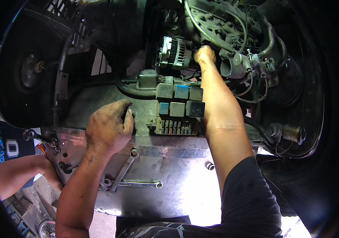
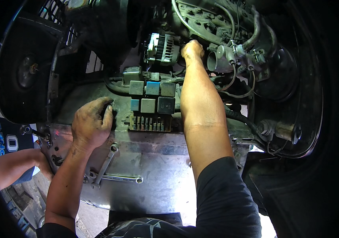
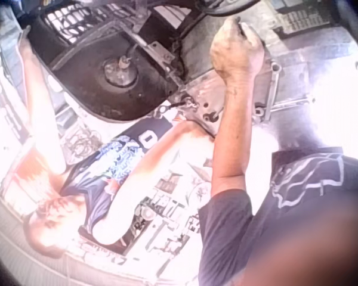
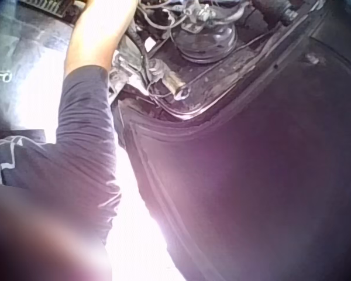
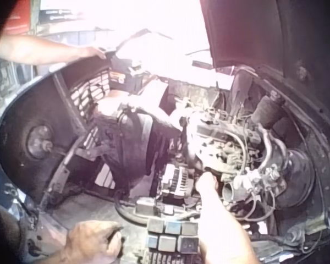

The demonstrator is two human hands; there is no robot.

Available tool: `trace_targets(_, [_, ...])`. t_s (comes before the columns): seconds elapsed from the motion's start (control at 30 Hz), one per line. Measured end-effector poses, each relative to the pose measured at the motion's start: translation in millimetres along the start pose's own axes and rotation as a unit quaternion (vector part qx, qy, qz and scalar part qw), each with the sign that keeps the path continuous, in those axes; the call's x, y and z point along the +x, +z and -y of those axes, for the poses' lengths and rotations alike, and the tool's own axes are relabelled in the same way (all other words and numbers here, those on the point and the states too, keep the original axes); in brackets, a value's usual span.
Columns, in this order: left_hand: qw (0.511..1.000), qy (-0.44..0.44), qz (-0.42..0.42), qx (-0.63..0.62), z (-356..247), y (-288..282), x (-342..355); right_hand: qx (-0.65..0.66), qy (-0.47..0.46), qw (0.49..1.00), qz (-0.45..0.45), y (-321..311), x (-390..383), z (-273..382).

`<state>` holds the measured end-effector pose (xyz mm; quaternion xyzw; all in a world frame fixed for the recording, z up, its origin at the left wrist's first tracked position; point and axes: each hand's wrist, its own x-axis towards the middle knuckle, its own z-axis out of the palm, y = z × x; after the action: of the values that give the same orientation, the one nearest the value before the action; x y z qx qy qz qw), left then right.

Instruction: The person removes an alternator from a car engine bay, then repeatedly attempts to install it by aligning and tightening bolts. The alternator is handled multiple times, removed, and repositioned, but the final secured state is not shown.

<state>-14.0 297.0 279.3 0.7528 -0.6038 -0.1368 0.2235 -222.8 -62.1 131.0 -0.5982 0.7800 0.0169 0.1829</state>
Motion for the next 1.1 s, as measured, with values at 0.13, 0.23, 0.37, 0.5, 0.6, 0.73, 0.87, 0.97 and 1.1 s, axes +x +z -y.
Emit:
trace_targets(0.13, [1.000, -0.009, 0.009, 0.001, -1.4, -1.2, 0.1, 0.001, -0.003, 1.000, 0.019, -1.7, -0.8, 0.6])
trace_targets(0.23, [1.000, -0.018, 0.016, 0.005, -1.9, -1.7, 0.3, -0.007, -0.003, 1.000, 0.002, -1.7, -3.9, 0.9])
trace_targets(0.37, [1.000, -0.013, 0.016, 0.011, -1.3, -1.6, 1.1, -0.006, -0.005, 1.000, 0.001, -1.4, -4.4, 0.4])
trace_targets(0.5, [1.000, -0.013, 0.022, 0.011, -1.1, -2.3, 1.1, 0.006, -0.004, 1.000, 0.024, -2.6, -1.4, 0.5])
trace_targets(0.6, [1.000, -0.013, 0.020, 0.010, -1.6, -2.3, 0.9, -0.011, -0.016, 0.999, 0.025, -2.9, -1.7, -0.2])
trace_targets(0.73, [1.000, -0.012, 0.020, 0.012, -1.8, -2.6, 0.9, 0.021, -0.009, 1.000, 0.016, -1.8, -2.7, -1.0])
trace_targets(0.87, [1.000, -0.013, 0.018, 0.022, -2.7, -2.6, 1.6, 0.008, -0.017, 1.000, 0.018, 0.1, 0.7, 0.1])
trace_targets(0.97, [0.999, -0.029, 0.029, 0.011, -4.2, -3.1, 1.8, 0.003, -0.022, 1.000, 0.008, 0.5, 2.5, 0.4])
trace_targets(1.1, [0.999, -0.031, 0.031, 0.003, -5.5, -4.7, 1.9, 0.017, -0.025, 0.999, 0.013, -2.2, -1.4, 0.4])
